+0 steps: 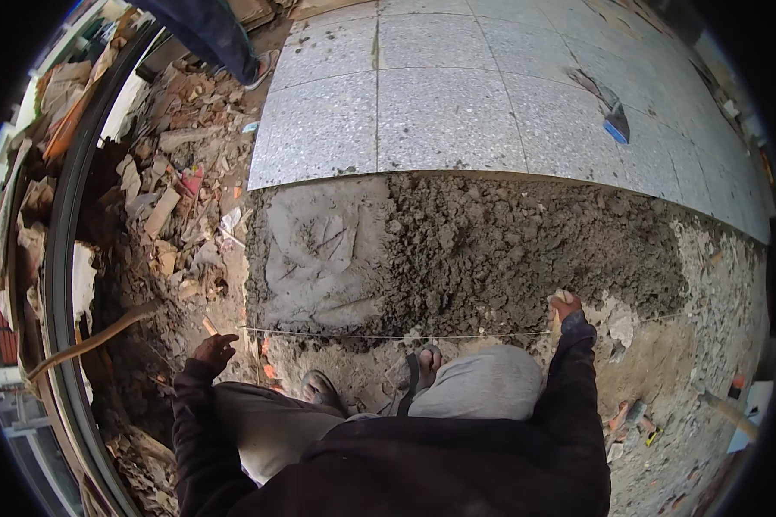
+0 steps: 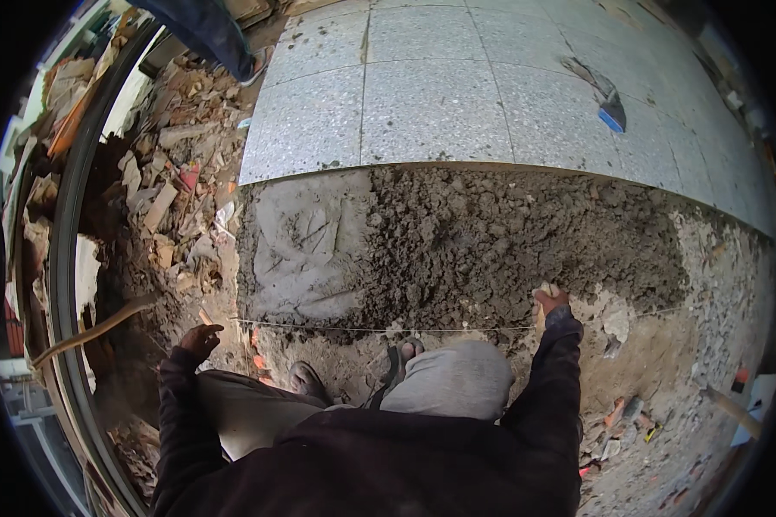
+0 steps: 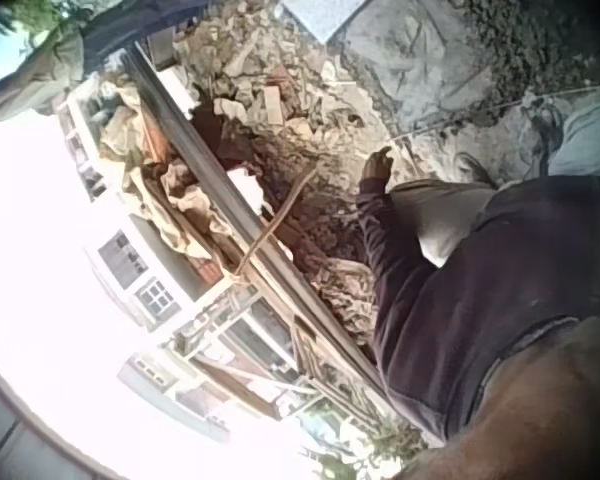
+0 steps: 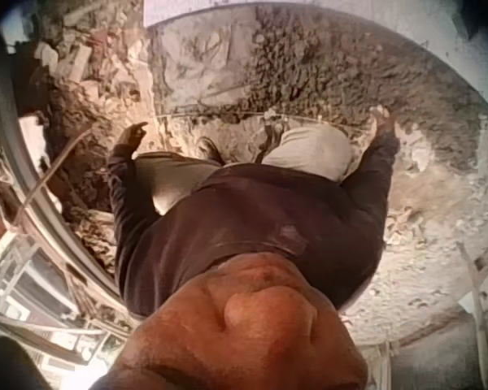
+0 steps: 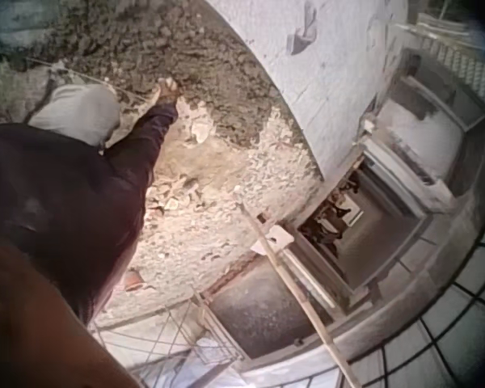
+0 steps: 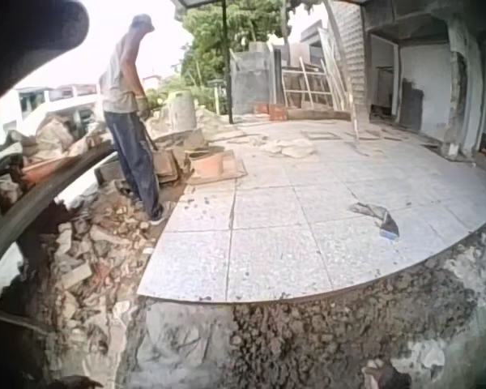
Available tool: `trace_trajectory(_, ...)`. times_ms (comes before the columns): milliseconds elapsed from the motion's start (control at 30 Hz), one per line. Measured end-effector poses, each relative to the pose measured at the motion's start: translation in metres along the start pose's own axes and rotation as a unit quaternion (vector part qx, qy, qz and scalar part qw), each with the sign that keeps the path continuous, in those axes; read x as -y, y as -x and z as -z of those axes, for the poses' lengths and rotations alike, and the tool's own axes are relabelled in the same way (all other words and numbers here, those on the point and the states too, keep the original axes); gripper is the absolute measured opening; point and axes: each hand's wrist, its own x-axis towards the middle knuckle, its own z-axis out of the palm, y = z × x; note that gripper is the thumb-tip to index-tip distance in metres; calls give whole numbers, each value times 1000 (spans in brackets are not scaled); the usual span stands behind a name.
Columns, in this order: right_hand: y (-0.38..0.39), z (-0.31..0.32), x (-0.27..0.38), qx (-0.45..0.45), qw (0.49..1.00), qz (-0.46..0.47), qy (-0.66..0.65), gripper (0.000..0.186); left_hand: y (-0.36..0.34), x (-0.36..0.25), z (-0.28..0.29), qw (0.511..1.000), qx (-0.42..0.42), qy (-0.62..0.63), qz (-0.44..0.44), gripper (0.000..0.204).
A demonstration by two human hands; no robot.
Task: The person spreads and levels wet cement on the ground along a guide line using a trowel.
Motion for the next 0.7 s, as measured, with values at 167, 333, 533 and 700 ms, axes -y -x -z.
trace_trajectory(167, 1, -56, 41, 137, 990, -12, 23, 34, 15, -36, 9, 995, -27, -89, 19, 28)
trace_trajectory(333, 4, -144, 116, 293, 948, -9, 125, 23, 36, -39, -2, 995, -31, -95, 14, 31)
trace_trajectory(533, 18, -230, 197, 363, 900, 60, 233, 21, 24, -49, -2, 994, -72, -74, -42, 32)
trace_trajectory(700, 40, -283, 241, 410, 881, 60, 226, 22, 27, -32, -19, 999, 6, -50, 20, 31)
